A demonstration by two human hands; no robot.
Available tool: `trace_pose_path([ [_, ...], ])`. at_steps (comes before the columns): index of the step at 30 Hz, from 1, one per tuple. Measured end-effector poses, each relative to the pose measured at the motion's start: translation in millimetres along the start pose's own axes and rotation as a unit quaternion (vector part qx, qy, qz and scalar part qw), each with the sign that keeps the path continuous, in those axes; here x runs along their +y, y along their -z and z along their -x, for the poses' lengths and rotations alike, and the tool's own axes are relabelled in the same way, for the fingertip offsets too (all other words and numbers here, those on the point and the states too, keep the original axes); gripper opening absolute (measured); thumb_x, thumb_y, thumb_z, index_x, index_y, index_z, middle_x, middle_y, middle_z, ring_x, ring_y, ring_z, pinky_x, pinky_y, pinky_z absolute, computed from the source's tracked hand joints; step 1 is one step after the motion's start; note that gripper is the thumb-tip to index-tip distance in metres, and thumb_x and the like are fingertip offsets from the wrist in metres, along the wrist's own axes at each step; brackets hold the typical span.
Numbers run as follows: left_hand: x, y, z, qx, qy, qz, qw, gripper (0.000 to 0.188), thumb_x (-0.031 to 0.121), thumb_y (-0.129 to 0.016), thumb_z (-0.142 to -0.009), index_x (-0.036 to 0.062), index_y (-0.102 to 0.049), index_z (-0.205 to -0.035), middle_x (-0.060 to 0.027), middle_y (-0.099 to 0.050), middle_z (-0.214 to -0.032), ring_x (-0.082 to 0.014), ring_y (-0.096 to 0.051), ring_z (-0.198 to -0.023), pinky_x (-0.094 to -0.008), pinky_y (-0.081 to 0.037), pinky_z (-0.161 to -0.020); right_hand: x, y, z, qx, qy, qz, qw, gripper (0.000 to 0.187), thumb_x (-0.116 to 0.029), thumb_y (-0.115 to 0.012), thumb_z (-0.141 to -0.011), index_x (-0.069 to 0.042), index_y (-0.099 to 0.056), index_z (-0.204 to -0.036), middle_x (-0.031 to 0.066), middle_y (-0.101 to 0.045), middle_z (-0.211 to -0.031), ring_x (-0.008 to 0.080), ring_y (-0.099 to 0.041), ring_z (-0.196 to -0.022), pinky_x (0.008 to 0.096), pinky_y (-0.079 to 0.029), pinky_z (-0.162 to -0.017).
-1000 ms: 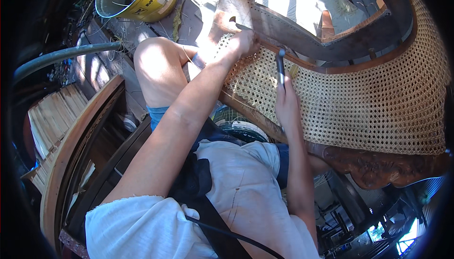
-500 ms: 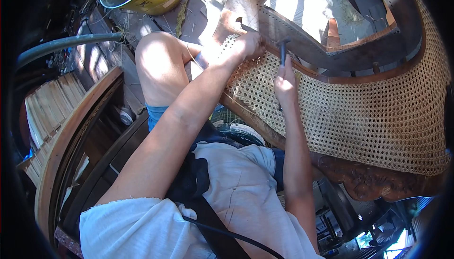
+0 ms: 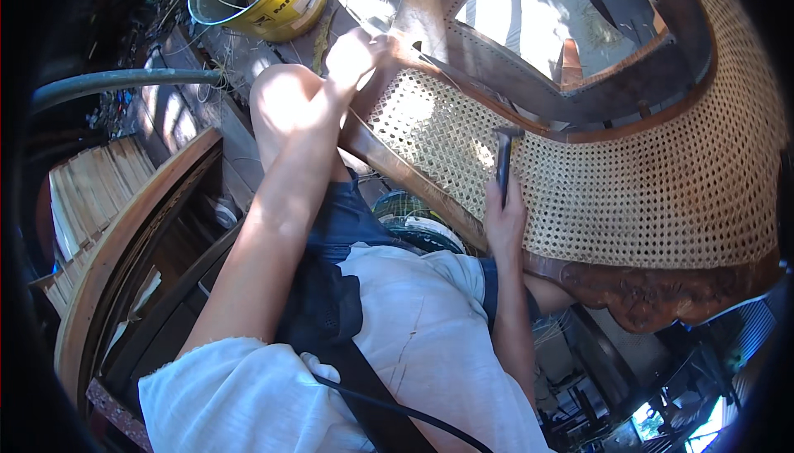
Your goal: Repairing a wooden chair by installing or fixing cane webbing using tools and wooden strips.
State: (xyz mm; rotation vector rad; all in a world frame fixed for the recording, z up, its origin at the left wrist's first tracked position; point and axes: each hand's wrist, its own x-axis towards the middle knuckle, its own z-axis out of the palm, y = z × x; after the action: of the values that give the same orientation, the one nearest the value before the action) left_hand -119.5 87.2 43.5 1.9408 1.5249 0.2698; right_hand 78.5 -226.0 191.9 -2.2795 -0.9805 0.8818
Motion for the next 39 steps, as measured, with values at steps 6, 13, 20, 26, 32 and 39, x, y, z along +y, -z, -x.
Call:
trace_pose_path([
  [6, -2, 7, 25, -0.208, 0.081, -0.192, 0.956, 0.078, 0.067, -0.029, -0.096, 0.0037, -0.070, -0.115, -0.0204, -0.067, -0.116, -0.0361, -0.061, -0.117, -0.0399, -0.041, -0.107, -3, 78, 111, 0.257, -0.043, -0.015, 0.965, 0.033, -0.023, -0.072, -0.092, 0.003, -0.060, -0.109, 0.0124, -0.064, -0.095, 0.0214, -0.060, -0.085, 0.0362, -0.049, -0.077],
  [13, -31, 0, 24, -0.240, 0.052, -0.247, 0.937, 0.080, 0.067, -0.025, -0.096, 0.0040, -0.068, -0.118, -0.0198, -0.065, -0.121, -0.0348, -0.058, -0.121, -0.0398, -0.039, -0.109, 65, 173, 125, 0.563, -0.050, 0.033, 0.825, 0.063, -0.038, -0.064, -0.096, 0.012, -0.048, -0.130, 0.0270, -0.058, -0.123, 0.0320, -0.063, -0.105, 0.0398, -0.053, -0.085],
  [20, 9, 18, 73, -0.266, -0.070, -0.226, 0.934, 0.056, 0.052, -0.029, -0.100, 0.0125, -0.062, -0.124, -0.0197, -0.063, -0.125, -0.0375, -0.063, -0.112, -0.0457, -0.047, -0.098, 115, 200, 108, 0.606, -0.076, -0.020, 0.792, 0.065, -0.047, -0.064, -0.094, 0.011, -0.057, -0.121, 0.0244, -0.063, -0.118, 0.0283, -0.063, -0.106, 0.0376, -0.055, -0.082],
  [26, -34, -68, 133, -0.257, 0.031, -0.201, 0.945, 0.066, 0.049, -0.021, -0.103, 0.0038, -0.053, -0.139, -0.0189, -0.054, -0.140, -0.0309, -0.047, -0.135, -0.0391, -0.029, -0.116, 156, 255, 78, 0.630, 0.050, -0.115, 0.766, 0.061, -0.042, -0.073, -0.089, 0.005, -0.058, -0.125, 0.0199, -0.063, -0.119, 0.0248, -0.061, -0.105, 0.0365, -0.051, -0.090],
  [32, -44, -69, 168, -0.278, -0.005, -0.100, 0.955, 0.077, 0.055, -0.019, -0.103, -0.0055, -0.061, -0.124, -0.0277, -0.061, -0.125, -0.0438, -0.053, -0.124, -0.0459, -0.035, -0.111, 151, 268, 92, 0.581, 0.012, -0.016, 0.814, 0.060, -0.039, -0.068, -0.093, 0.004, -0.053, -0.131, 0.0194, -0.060, -0.125, 0.0249, -0.063, -0.107, 0.0349, -0.058, -0.085],
  [39, 40, -13, 160, -0.259, -0.116, -0.117, 0.952, 0.054, 0.049, -0.046, -0.100, 0.0002, -0.069, -0.096, -0.0094, -0.068, -0.077, -0.0211, -0.068, -0.068, -0.0330, -0.050, -0.060, 133, 234, 151, 0.584, -0.039, 0.096, 0.805, 0.054, -0.041, -0.066, -0.094, 0.008, -0.061, -0.117, 0.0204, -0.067, -0.105, 0.0242, -0.067, -0.090, 0.0335, -0.054, -0.072],
])
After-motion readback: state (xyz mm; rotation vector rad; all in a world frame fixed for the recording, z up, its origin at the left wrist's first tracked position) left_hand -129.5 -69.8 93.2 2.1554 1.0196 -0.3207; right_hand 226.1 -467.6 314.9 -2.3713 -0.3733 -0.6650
